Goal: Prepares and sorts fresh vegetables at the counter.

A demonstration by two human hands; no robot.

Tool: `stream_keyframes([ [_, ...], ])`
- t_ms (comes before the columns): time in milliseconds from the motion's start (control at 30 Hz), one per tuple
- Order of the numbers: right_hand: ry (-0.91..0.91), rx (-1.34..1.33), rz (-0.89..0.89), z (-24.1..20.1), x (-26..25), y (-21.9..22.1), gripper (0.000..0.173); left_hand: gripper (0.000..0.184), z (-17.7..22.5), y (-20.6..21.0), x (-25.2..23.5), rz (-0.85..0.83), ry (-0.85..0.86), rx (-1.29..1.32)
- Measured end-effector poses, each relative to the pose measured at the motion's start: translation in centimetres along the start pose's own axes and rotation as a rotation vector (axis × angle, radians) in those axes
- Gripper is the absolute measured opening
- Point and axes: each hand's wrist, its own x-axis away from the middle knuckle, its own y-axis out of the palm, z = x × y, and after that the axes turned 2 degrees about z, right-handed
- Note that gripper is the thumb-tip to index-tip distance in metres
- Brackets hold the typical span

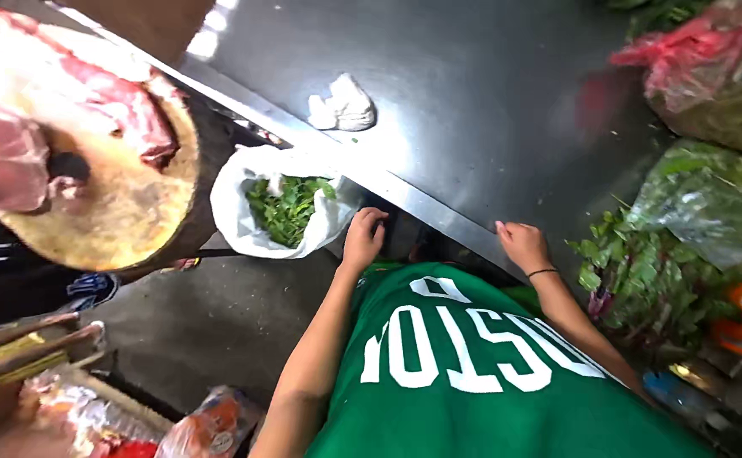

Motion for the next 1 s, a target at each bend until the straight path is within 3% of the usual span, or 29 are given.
stream_keyframes([
  [100, 0.039, -0.021, -0.011, -3.4, -1.9, -1.1, 0.061, 0.038, -3.3, -4.6, 1.0, 0.239, -0.169, -0.284],
  [167, 0.002, -0.176, 0.057, -9.3, -3.8, -3.1, 0.06, 0.059, -5.1, -6.9, 1.5, 0.292, -0.354, -0.371],
  [233, -0.077, -0.454, 0.098, -17.4, -5.4, -6.1, 0.056, 0.068, -6.1, -8.8, 2.3, 0.101, -0.569, -0.328],
  [267, -0.137, -0.634, 0.111, -21.8, -5.7, -8.0, 0.051, 0.061, -6.6, -9.3, 2.9, -0.059, -0.639, -0.292],
  [367, -0.472, -1.138, 0.218, -34.9, -6.8, -11.3, 0.037, 0.047, -8.3, -8.8, 4.0, -0.425, -0.634, -0.152],
  [467, -0.721, -1.231, 0.322, -45.4, -9.4, -5.9, 0.036, 0.049, -7.7, -8.7, 4.2, -0.475, -0.506, -0.168],
  [500, -0.732, -1.1, 0.241, -47.8, -10.1, -2.1, 0.036, 0.048, -7.8, -9.0, 4.3, -0.457, -0.469, -0.167],
  [567, -0.663, -0.595, -0.21, -50.2, -9.8, 5.7, 0.037, 0.043, -9.0, -9.6, 5.8, -0.377, -0.386, -0.135],
  [600, -0.63, -0.393, -0.389, -50.1, -8.6, 8.5, 0.044, 0.04, -9.7, -9.4, 6.9, -0.338, -0.352, -0.113],
  [633, -0.597, -0.28, -0.427, -49.4, -7.1, 10.1, 0.054, 0.038, -10.3, -9.3, 7.7, -0.31, -0.322, -0.099],
  [667, -0.581, -0.221, -0.361, -48.8, -6.3, 10.2, 0.057, 0.038, -11.6, -9.5, 7.8, -0.284, -0.282, -0.091],
  [733, -0.631, -0.275, -0.185, -45.8, -6.2, 9.6, 0.04, 0.038, -14.1, -9.1, 7.9, -0.207, -0.254, 0.033],
  [833, -0.677, -0.455, 0.082, -38.0, -5.1, 5.6, 0.02, 0.037, -17.9, -9.2, 9.0, -0.074, -0.366, 0.232],
  [900, -0.478, -0.441, 0.254, -31.6, -5.3, 1.4, 0.017, 0.033, -20.3, -10.1, 8.0, 0.022, -0.384, 0.275],
  [1000, 0.006, -0.319, 0.351, -20.0, -4.4, -3.3, 0.021, 0.032, -22.5, -11.5, 4.8, 0.056, -0.29, 0.207],
])
